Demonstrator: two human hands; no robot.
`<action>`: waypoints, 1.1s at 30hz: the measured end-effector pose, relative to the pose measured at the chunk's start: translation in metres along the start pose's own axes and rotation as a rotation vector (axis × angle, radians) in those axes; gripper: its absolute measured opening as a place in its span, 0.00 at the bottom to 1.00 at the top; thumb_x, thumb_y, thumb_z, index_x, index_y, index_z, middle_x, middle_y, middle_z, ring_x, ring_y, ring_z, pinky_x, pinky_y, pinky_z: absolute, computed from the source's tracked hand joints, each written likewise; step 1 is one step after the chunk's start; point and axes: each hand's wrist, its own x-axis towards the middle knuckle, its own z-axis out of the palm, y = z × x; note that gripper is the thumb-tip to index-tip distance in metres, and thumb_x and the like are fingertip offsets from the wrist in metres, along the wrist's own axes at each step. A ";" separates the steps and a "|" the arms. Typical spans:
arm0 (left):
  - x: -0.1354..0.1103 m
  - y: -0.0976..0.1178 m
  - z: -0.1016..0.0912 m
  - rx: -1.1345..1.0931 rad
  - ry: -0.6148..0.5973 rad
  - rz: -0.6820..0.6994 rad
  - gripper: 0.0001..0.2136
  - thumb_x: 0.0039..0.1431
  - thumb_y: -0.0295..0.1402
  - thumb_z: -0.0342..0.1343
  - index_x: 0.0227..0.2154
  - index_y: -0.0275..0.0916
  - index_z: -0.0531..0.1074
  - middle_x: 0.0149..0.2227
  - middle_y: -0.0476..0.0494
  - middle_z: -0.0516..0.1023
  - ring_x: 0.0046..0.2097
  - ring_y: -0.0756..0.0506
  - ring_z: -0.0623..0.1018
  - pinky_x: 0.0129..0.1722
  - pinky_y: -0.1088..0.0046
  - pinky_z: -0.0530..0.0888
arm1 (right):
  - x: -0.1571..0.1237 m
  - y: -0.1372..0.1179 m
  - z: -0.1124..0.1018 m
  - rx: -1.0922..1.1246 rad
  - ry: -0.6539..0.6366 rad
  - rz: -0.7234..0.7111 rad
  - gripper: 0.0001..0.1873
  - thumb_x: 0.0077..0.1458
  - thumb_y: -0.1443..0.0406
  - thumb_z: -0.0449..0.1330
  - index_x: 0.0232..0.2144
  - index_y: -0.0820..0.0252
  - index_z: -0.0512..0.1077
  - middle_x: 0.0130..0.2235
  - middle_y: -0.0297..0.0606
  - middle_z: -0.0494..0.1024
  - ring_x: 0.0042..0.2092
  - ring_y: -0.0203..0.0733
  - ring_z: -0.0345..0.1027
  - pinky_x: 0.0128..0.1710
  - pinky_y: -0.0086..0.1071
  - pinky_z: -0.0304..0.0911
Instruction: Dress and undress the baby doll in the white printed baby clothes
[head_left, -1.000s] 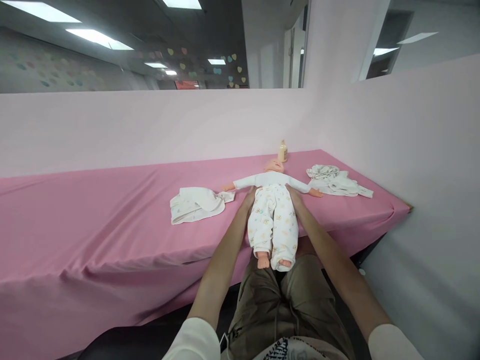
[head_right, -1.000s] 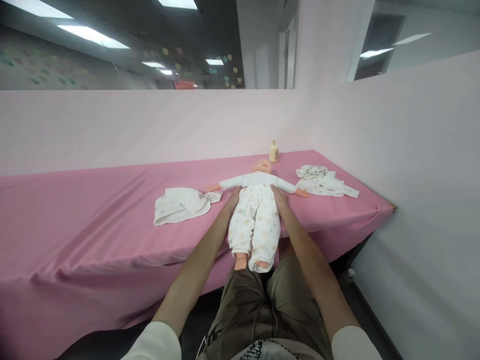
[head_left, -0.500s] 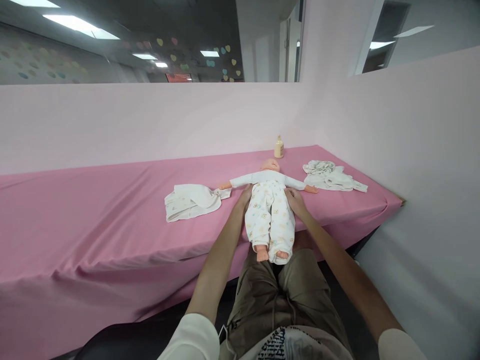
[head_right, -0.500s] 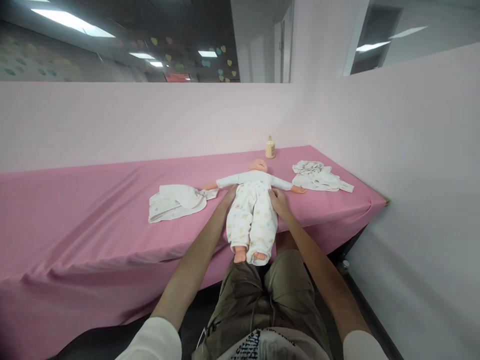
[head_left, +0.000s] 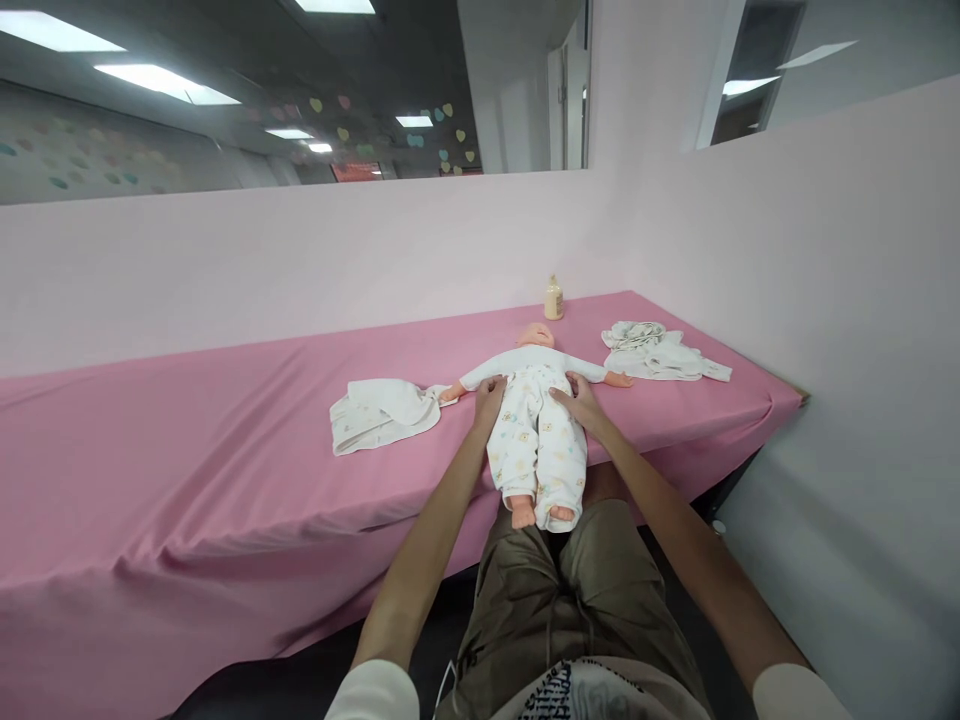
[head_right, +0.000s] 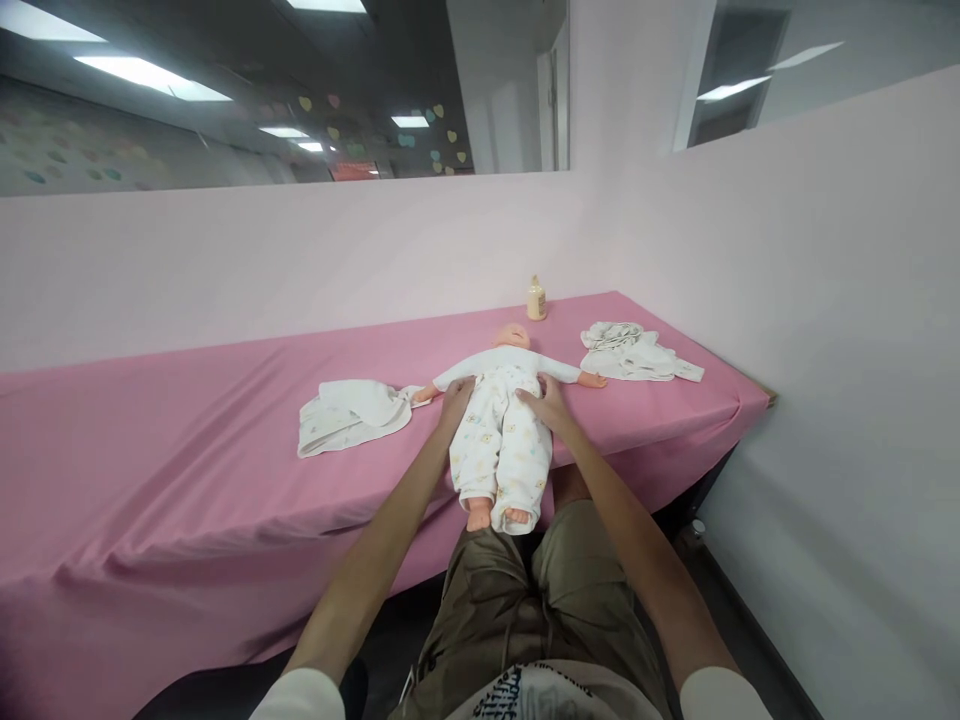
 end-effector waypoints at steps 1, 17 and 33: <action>-0.001 0.000 0.001 0.002 0.028 -0.020 0.09 0.61 0.36 0.53 0.37 0.34 0.66 0.41 0.41 0.73 0.45 0.46 0.71 0.48 0.69 0.66 | 0.001 0.001 0.001 -0.014 0.009 -0.006 0.34 0.41 0.57 0.69 0.52 0.53 0.65 0.59 0.42 0.66 0.60 0.47 0.60 0.61 0.43 0.58; -0.021 0.004 -0.004 0.344 0.067 0.152 0.18 0.64 0.42 0.46 0.20 0.41 0.57 0.23 0.49 0.65 0.31 0.46 0.66 0.34 0.69 0.63 | -0.001 0.001 0.003 -0.185 0.022 -0.068 0.23 0.42 0.49 0.67 0.26 0.55 0.60 0.28 0.30 0.65 0.32 0.38 0.59 0.31 0.33 0.58; -0.115 0.014 -0.042 0.612 -0.475 0.180 0.52 0.48 0.55 0.61 0.69 0.41 0.37 0.70 0.33 0.38 0.70 0.33 0.45 0.67 0.53 0.50 | -0.007 -0.001 0.002 -0.281 0.015 -0.171 0.21 0.49 0.48 0.63 0.25 0.57 0.61 0.26 0.31 0.63 0.30 0.37 0.54 0.31 0.34 0.52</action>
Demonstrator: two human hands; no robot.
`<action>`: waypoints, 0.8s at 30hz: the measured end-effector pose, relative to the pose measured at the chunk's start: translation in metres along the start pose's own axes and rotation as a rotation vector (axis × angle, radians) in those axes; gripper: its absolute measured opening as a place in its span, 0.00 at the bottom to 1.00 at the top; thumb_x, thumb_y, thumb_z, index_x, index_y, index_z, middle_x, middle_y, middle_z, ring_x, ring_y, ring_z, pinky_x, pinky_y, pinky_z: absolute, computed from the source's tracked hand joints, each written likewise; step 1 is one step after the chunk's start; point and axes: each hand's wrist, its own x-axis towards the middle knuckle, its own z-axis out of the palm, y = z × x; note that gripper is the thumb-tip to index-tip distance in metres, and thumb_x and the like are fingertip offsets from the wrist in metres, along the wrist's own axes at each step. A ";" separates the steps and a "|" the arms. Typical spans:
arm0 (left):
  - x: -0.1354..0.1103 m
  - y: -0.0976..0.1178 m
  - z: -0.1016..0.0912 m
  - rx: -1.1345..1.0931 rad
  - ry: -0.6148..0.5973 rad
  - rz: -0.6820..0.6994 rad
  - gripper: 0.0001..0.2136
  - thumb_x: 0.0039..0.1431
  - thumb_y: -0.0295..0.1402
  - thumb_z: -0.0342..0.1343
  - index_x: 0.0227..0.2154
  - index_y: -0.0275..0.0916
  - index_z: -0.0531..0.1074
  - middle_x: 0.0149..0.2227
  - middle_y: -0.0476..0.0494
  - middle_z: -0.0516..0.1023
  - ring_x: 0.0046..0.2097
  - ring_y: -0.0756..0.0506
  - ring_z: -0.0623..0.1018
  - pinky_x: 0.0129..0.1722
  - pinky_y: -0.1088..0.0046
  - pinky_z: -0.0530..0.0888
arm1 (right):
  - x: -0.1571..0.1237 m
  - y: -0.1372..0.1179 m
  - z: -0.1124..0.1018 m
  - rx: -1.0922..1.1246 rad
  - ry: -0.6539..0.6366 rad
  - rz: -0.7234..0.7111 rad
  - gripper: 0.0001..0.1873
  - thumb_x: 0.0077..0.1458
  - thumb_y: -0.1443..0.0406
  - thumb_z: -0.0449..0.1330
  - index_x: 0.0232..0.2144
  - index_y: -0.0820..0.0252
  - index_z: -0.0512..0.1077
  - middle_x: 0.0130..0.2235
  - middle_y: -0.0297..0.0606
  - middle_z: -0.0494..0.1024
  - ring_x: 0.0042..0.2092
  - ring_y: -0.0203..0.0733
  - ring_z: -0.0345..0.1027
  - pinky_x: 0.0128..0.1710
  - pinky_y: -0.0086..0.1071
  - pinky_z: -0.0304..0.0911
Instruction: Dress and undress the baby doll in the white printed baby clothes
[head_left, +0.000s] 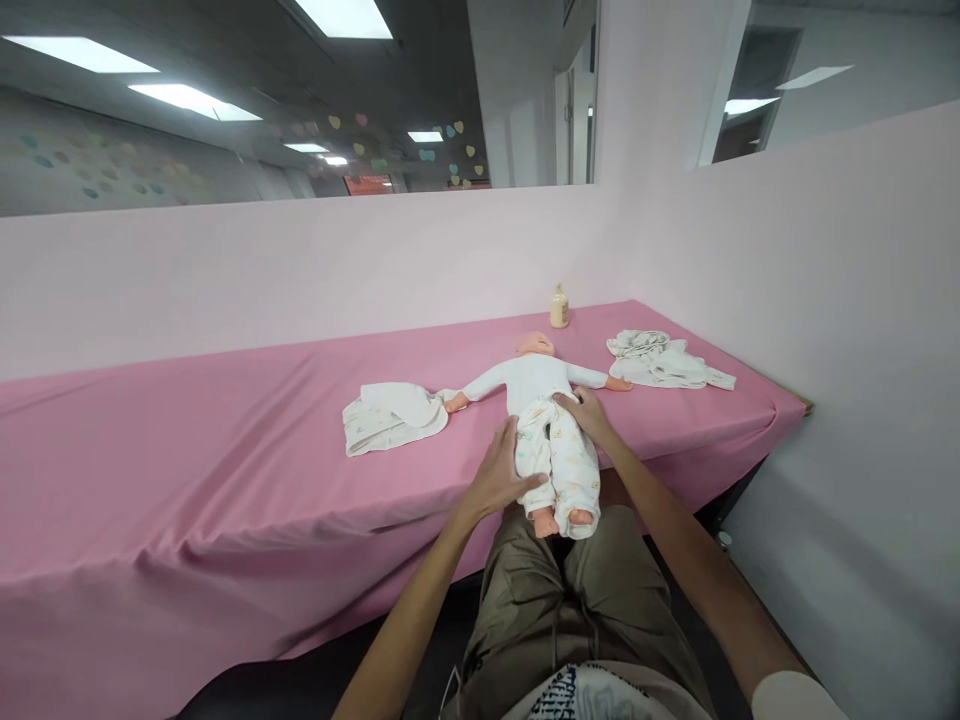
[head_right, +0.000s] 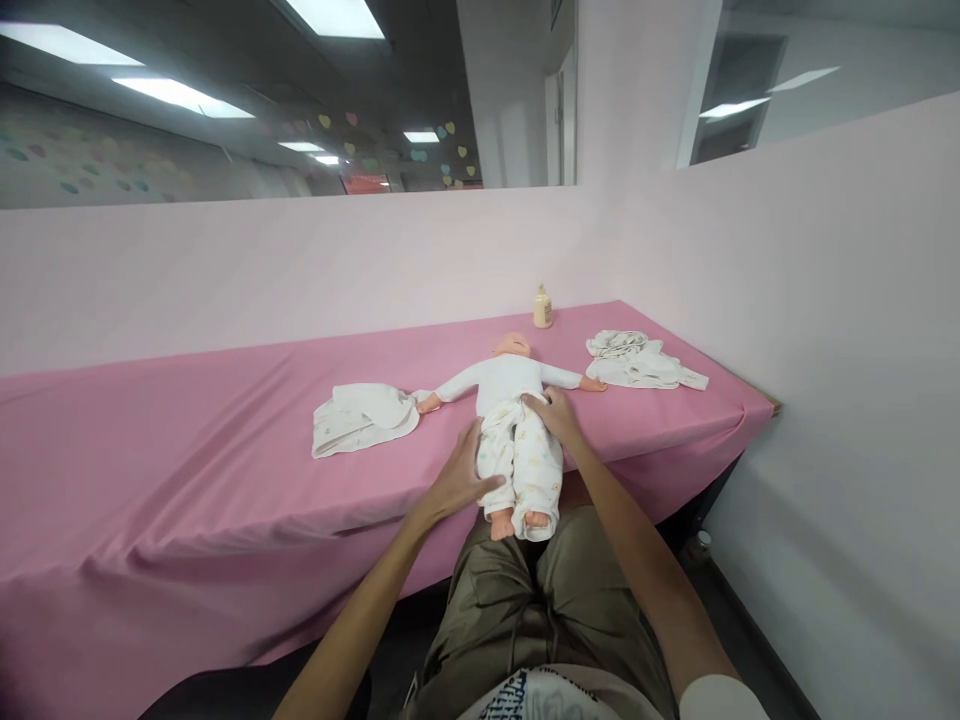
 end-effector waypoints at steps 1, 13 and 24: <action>-0.002 0.001 0.000 0.042 -0.056 -0.001 0.57 0.46 0.55 0.62 0.69 0.42 0.31 0.71 0.34 0.33 0.71 0.33 0.39 0.68 0.52 0.47 | 0.000 0.000 0.000 0.008 0.003 0.009 0.21 0.49 0.49 0.63 0.25 0.56 0.62 0.26 0.32 0.64 0.30 0.37 0.54 0.31 0.34 0.52; -0.005 0.003 0.002 0.234 -0.184 -0.038 0.67 0.36 0.60 0.65 0.69 0.43 0.25 0.70 0.33 0.22 0.69 0.30 0.28 0.67 0.46 0.42 | -0.001 -0.003 0.000 -0.008 0.011 0.033 0.23 0.47 0.46 0.62 0.24 0.55 0.59 0.25 0.30 0.62 0.30 0.37 0.54 0.30 0.34 0.52; -0.003 -0.002 0.005 0.215 -0.065 -0.026 0.62 0.38 0.59 0.64 0.69 0.41 0.34 0.69 0.29 0.36 0.70 0.29 0.39 0.65 0.46 0.48 | -0.008 -0.008 0.000 -0.079 0.007 0.072 0.23 0.50 0.46 0.60 0.23 0.56 0.57 0.26 0.30 0.62 0.30 0.36 0.54 0.31 0.33 0.51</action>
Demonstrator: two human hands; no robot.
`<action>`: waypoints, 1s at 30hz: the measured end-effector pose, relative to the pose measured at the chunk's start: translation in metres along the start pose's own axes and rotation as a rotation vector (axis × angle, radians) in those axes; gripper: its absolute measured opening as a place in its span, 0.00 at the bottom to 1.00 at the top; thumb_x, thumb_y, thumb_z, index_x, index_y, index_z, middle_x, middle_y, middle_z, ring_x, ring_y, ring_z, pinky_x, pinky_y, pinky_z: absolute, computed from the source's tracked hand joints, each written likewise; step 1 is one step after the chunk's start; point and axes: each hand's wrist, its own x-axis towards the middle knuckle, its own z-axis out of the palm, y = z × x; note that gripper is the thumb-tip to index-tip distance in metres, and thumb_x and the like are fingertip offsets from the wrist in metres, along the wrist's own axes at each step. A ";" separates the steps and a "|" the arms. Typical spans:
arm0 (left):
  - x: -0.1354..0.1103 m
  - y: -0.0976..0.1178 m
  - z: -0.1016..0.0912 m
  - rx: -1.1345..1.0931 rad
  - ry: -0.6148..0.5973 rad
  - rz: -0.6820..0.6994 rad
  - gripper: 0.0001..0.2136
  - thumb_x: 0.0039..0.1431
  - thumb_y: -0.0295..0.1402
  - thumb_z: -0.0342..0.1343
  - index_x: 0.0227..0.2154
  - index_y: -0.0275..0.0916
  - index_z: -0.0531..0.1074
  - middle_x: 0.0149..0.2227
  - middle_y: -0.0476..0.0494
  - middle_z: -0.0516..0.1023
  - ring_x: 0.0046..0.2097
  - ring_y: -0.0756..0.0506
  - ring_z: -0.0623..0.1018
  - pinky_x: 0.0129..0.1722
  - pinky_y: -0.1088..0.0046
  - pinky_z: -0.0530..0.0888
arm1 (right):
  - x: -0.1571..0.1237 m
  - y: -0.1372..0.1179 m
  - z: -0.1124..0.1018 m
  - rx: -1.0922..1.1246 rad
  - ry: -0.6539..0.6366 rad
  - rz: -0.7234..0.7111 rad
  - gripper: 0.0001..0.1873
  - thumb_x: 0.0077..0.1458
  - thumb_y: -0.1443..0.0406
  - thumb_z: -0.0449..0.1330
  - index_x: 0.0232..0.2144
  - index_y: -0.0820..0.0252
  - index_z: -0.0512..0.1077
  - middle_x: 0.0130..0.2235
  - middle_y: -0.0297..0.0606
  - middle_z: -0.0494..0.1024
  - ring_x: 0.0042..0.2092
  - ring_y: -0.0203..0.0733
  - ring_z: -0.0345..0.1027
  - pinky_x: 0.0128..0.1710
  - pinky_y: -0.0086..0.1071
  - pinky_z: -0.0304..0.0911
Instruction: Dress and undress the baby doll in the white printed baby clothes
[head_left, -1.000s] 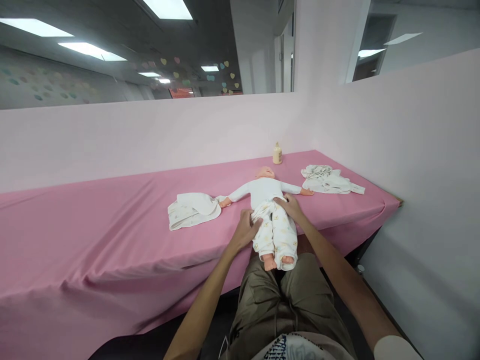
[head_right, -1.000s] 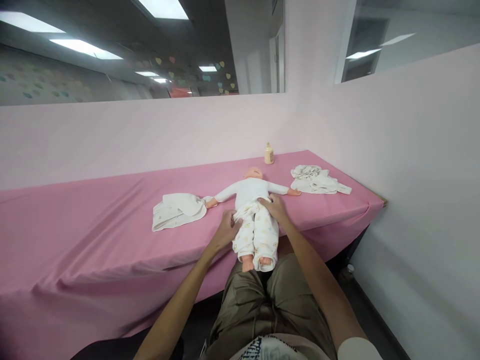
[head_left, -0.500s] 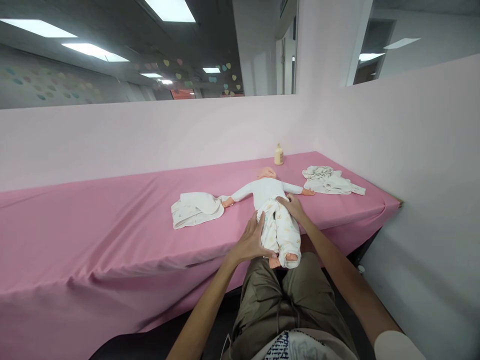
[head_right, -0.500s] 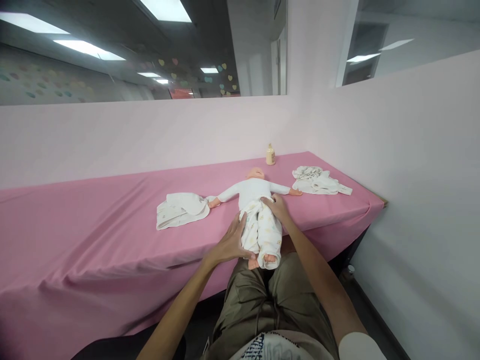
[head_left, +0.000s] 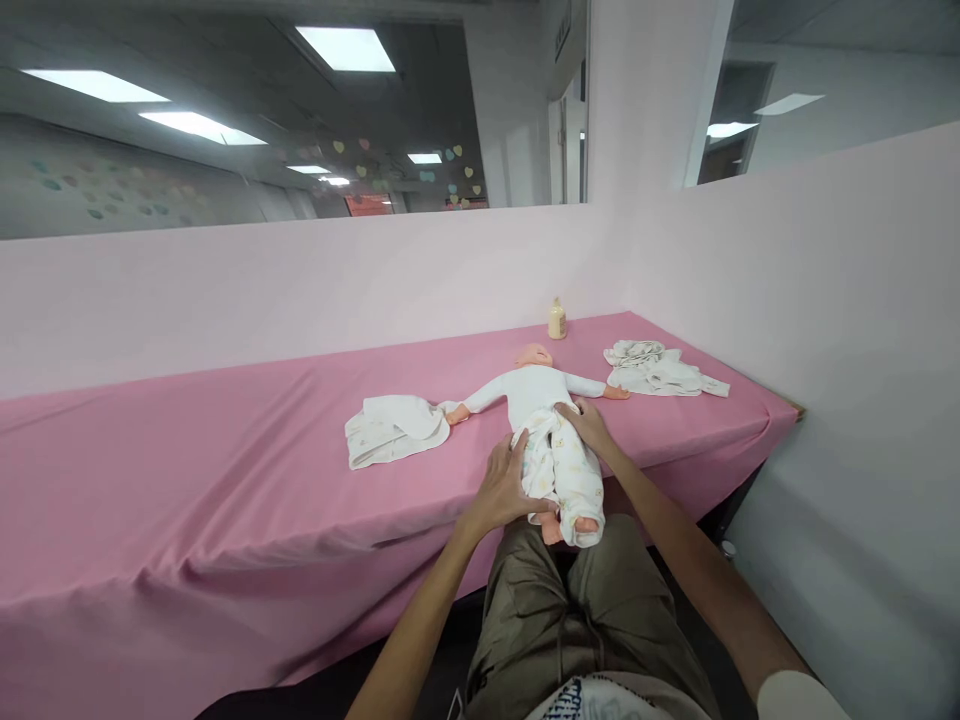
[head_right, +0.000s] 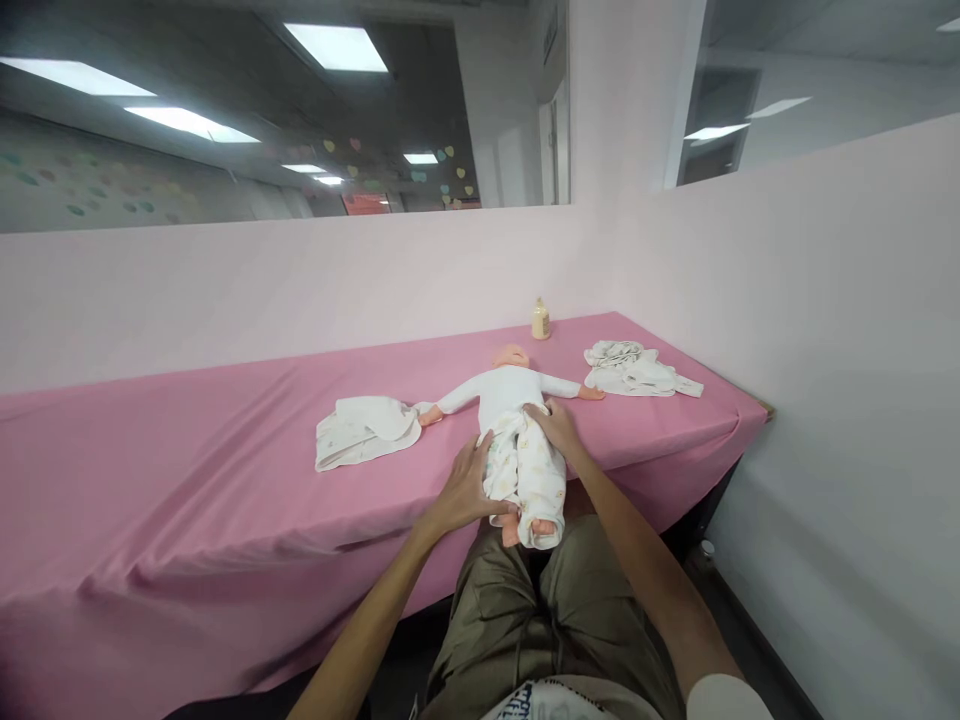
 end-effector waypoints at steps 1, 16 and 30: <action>0.000 -0.001 0.001 0.002 0.006 0.009 0.62 0.39 0.59 0.64 0.69 0.41 0.34 0.69 0.30 0.36 0.70 0.30 0.39 0.66 0.47 0.48 | -0.002 0.000 -0.001 -0.021 -0.002 -0.010 0.23 0.51 0.46 0.59 0.24 0.56 0.57 0.27 0.30 0.63 0.30 0.36 0.55 0.31 0.33 0.52; 0.001 -0.003 0.016 0.038 0.177 0.058 0.59 0.39 0.53 0.67 0.69 0.41 0.38 0.68 0.30 0.42 0.68 0.30 0.50 0.63 0.49 0.56 | -0.033 0.005 -0.026 -0.029 -0.264 -0.075 0.26 0.46 0.50 0.66 0.40 0.58 0.64 0.40 0.39 0.72 0.41 0.46 0.66 0.42 0.40 0.63; -0.002 -0.012 0.021 0.011 0.246 0.131 0.57 0.42 0.53 0.66 0.68 0.42 0.38 0.68 0.29 0.43 0.68 0.29 0.50 0.63 0.46 0.57 | -0.047 0.000 -0.027 -0.226 -0.197 -0.182 0.18 0.56 0.50 0.57 0.35 0.59 0.65 0.37 0.37 0.69 0.41 0.44 0.63 0.43 0.40 0.63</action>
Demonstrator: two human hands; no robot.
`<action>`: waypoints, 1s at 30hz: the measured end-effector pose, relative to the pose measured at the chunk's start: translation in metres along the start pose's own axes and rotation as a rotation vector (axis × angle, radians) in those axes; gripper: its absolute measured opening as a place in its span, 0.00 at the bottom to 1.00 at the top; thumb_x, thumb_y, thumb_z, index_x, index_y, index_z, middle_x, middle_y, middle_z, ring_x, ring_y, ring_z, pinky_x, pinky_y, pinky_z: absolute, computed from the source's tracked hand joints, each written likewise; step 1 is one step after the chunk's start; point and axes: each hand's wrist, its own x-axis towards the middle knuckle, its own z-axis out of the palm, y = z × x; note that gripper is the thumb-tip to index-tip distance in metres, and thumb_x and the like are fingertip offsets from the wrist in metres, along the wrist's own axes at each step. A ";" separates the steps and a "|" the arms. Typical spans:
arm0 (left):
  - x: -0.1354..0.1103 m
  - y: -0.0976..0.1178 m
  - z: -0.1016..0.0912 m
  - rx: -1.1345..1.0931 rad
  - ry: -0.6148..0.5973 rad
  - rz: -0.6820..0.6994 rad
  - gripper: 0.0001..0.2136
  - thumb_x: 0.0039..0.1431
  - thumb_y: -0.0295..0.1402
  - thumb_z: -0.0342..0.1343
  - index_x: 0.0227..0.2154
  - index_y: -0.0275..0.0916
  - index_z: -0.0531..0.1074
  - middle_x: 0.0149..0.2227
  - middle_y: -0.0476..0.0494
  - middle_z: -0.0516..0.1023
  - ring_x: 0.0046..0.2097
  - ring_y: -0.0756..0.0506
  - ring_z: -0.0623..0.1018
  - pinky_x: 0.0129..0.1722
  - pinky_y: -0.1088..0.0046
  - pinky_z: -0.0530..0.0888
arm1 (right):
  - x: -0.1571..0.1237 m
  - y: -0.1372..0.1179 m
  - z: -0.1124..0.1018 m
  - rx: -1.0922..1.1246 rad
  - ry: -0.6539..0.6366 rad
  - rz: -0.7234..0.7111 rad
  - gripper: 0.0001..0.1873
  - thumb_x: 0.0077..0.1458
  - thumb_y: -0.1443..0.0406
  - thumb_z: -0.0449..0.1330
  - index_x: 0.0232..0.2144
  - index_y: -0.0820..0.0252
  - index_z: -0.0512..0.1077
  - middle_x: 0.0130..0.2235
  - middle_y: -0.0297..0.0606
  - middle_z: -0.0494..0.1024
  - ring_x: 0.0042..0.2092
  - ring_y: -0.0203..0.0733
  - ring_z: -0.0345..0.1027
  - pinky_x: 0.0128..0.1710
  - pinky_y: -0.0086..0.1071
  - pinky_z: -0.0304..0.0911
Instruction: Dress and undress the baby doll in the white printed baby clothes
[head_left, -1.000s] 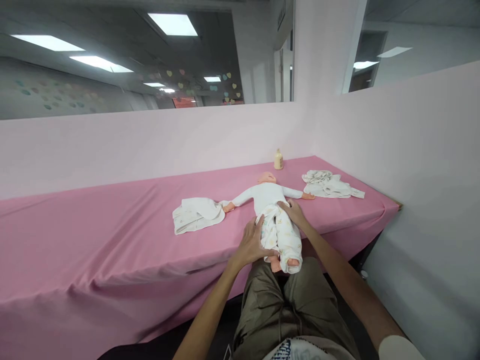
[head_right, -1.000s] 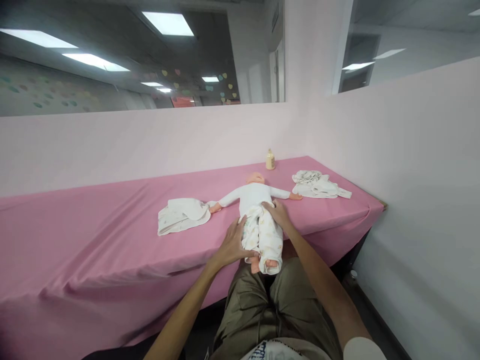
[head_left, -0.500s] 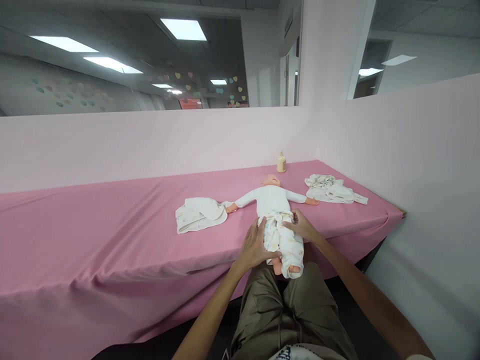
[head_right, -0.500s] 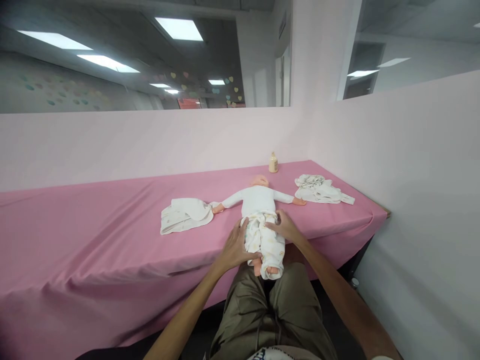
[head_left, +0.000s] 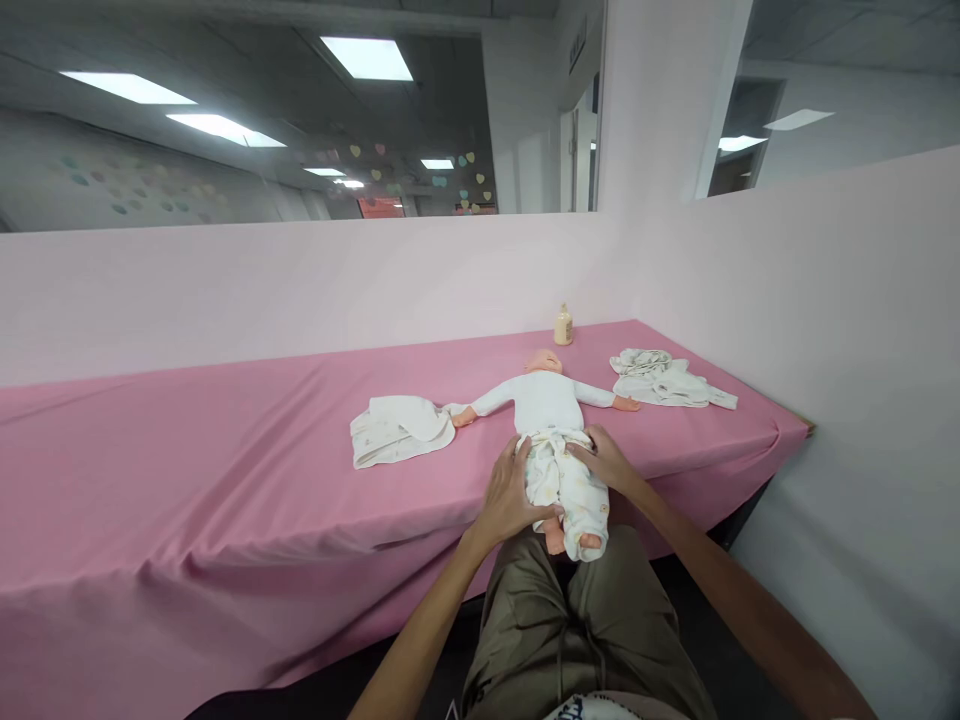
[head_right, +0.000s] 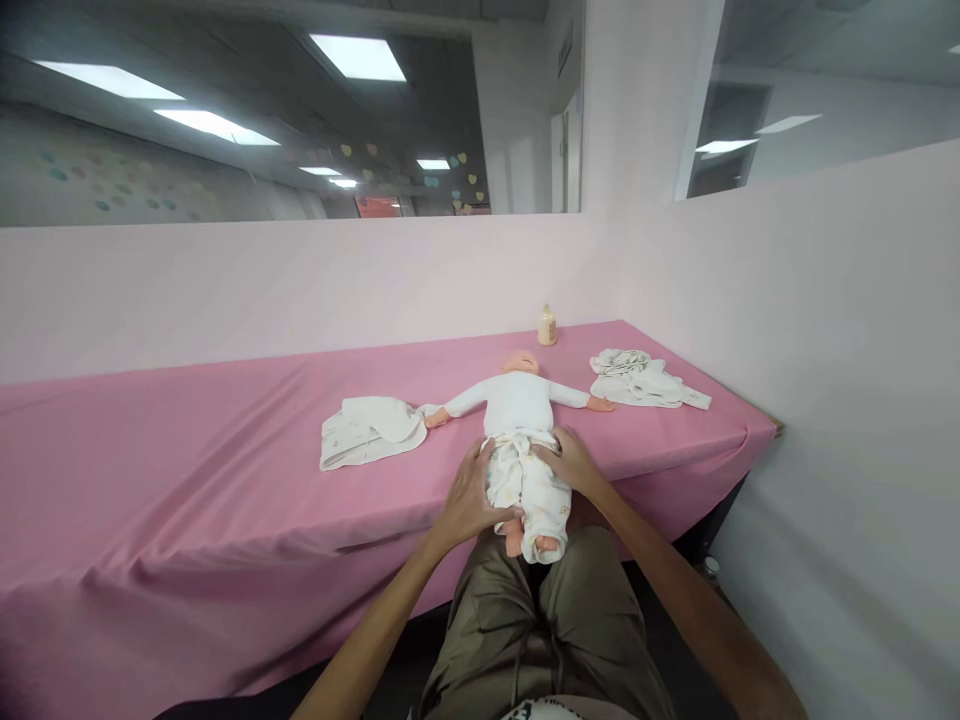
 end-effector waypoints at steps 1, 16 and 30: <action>0.000 -0.002 -0.001 -0.011 -0.010 0.024 0.57 0.43 0.53 0.66 0.68 0.42 0.37 0.69 0.29 0.41 0.69 0.30 0.48 0.64 0.47 0.55 | -0.004 0.003 -0.001 -0.011 -0.003 -0.015 0.18 0.55 0.51 0.58 0.38 0.59 0.66 0.40 0.39 0.69 0.43 0.45 0.64 0.46 0.41 0.63; 0.019 0.006 -0.011 -0.148 -0.039 -0.022 0.56 0.40 0.53 0.68 0.68 0.42 0.43 0.63 0.33 0.51 0.66 0.32 0.52 0.63 0.48 0.60 | -0.036 0.010 -0.018 -0.113 -0.299 -0.034 0.72 0.32 0.46 0.72 0.69 0.55 0.34 0.69 0.53 0.43 0.69 0.63 0.37 0.66 0.56 0.42; 0.019 0.002 0.000 -0.020 0.125 0.061 0.37 0.45 0.53 0.66 0.55 0.37 0.64 0.46 0.39 0.69 0.49 0.39 0.68 0.51 0.58 0.68 | -0.024 -0.001 -0.015 -0.174 -0.242 -0.017 0.64 0.33 0.46 0.72 0.67 0.59 0.48 0.64 0.55 0.57 0.65 0.62 0.49 0.62 0.56 0.50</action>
